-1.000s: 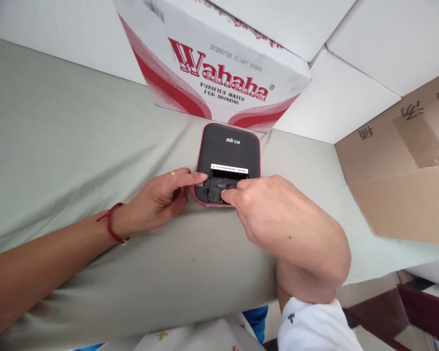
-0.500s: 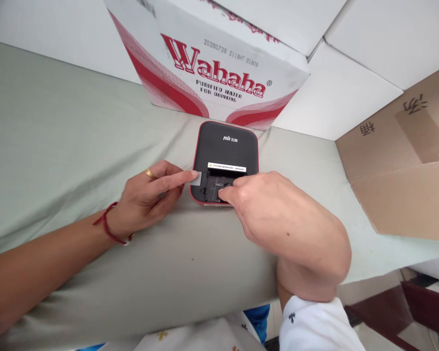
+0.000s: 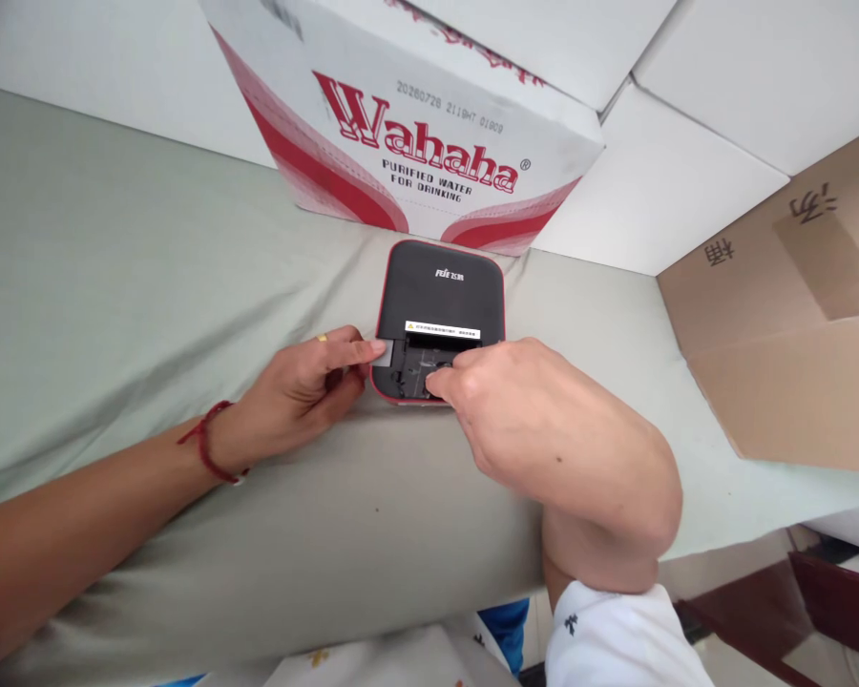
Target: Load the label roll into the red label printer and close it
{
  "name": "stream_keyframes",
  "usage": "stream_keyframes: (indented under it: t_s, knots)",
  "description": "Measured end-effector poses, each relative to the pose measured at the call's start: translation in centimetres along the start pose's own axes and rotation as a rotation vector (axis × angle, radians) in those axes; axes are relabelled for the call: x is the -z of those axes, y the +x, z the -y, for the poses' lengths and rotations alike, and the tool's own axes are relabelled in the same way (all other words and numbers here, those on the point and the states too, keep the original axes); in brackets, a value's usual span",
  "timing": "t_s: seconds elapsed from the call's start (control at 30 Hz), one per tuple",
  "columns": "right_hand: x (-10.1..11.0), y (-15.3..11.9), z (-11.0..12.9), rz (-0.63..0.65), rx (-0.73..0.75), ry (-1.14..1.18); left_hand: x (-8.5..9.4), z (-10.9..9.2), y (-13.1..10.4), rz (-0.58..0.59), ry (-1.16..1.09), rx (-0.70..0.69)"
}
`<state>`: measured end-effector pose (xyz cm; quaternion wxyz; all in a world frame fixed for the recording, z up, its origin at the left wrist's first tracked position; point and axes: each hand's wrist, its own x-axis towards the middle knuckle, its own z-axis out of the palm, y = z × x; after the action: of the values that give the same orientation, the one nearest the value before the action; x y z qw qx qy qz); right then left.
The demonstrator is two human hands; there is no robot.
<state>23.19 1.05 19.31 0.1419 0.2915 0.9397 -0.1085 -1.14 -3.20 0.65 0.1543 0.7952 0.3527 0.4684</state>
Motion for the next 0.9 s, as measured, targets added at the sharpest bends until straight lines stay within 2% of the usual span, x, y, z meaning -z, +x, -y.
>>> stream_keyframes:
  t_s: [0.37, 0.47, 0.6, 0.77, 0.9]
  knots:
    - [0.0, -0.1, -0.5, -0.024, 0.008, 0.001, -0.7, 0.4, -0.7, -0.003, -0.016, 0.022]
    - [-0.2, 0.8, -1.0, -0.126, -0.032, 0.026, -0.8, 0.4, -0.7, -0.033, -0.004, 0.002]
    - [-1.4, 4.0, -2.7, -0.326, -0.227, 0.029, -0.8, 0.4, -0.5, -0.061, 0.018, -0.026]
    - [-3.1, 7.2, -5.0, -0.236, -0.316, 0.039, -0.9, 0.4, -0.8, -0.030, 0.048, -0.018]
    - [-3.2, 7.7, -4.8, -0.173, -0.343, -0.043, -1.1, 0.5, -0.9, -0.021, 0.062, -0.015]
